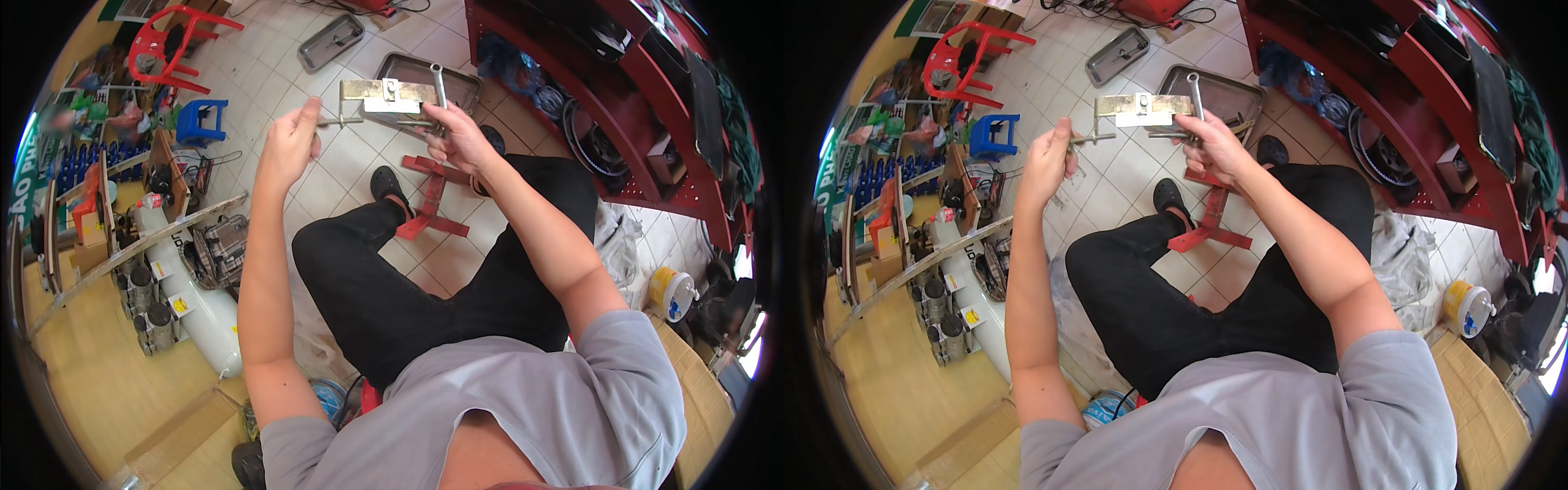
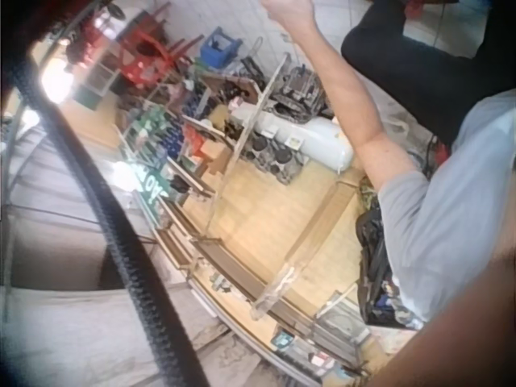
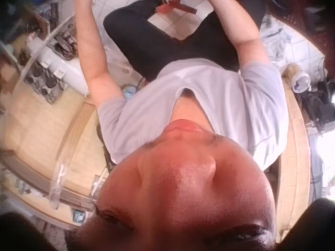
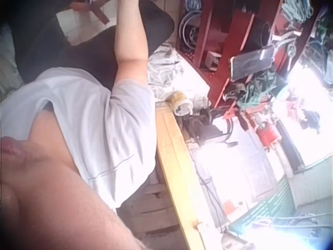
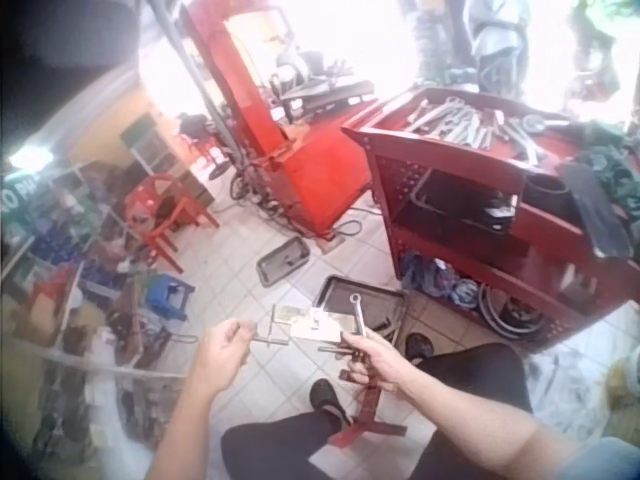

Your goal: The person sits on a low stool in a workshop and assembles a mechanical component, likely a brake caliper. They use a wrench to tighten bolts and a screwdriver to adjust internal parts, repeatedly testing the mechanism's movement.

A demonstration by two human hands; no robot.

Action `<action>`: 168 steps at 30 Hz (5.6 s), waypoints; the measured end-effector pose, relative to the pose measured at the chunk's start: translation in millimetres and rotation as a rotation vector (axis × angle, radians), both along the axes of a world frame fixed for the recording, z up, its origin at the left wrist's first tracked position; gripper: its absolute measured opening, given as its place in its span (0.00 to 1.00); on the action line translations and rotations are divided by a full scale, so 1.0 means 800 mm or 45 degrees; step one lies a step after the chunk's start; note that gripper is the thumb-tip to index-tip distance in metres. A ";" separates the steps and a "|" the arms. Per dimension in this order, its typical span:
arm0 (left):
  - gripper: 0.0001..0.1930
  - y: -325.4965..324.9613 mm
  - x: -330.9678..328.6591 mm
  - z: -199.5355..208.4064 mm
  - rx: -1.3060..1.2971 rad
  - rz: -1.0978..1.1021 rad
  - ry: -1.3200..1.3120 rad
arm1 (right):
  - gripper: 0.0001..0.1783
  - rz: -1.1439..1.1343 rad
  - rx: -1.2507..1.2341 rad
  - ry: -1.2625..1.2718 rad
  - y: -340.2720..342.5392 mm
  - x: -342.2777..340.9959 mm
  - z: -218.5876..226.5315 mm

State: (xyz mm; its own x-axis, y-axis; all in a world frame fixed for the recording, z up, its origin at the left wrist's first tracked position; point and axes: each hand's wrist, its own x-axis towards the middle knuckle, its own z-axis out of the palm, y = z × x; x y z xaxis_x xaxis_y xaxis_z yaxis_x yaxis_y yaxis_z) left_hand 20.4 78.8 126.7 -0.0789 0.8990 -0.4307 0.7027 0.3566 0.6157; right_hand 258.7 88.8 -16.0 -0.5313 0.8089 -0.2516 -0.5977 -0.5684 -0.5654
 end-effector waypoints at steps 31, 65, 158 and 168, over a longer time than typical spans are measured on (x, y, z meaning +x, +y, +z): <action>0.28 -0.084 -0.026 -0.142 0.136 0.428 -0.942 | 0.08 0.035 0.165 -0.261 0.011 0.014 0.004; 0.23 -0.099 -0.003 -0.150 0.683 0.148 -0.759 | 0.07 0.024 0.119 -0.276 0.014 0.018 0.010; 0.29 -0.098 -0.022 -0.196 0.207 0.157 -0.722 | 0.07 0.037 0.144 -0.366 0.021 0.026 0.009; 0.29 -0.097 -0.032 -0.189 -0.111 0.196 -0.790 | 0.08 0.036 0.150 -0.394 0.018 0.024 0.014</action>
State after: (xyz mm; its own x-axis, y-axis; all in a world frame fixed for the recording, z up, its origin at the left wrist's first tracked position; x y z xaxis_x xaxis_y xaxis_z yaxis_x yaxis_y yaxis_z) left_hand -5.5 1.1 -24.5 0.0831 0.8570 -0.5085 0.1624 0.4918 0.8554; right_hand 277.9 103.1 -4.9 -0.4671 0.8280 -0.3103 -0.3719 -0.5023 -0.7806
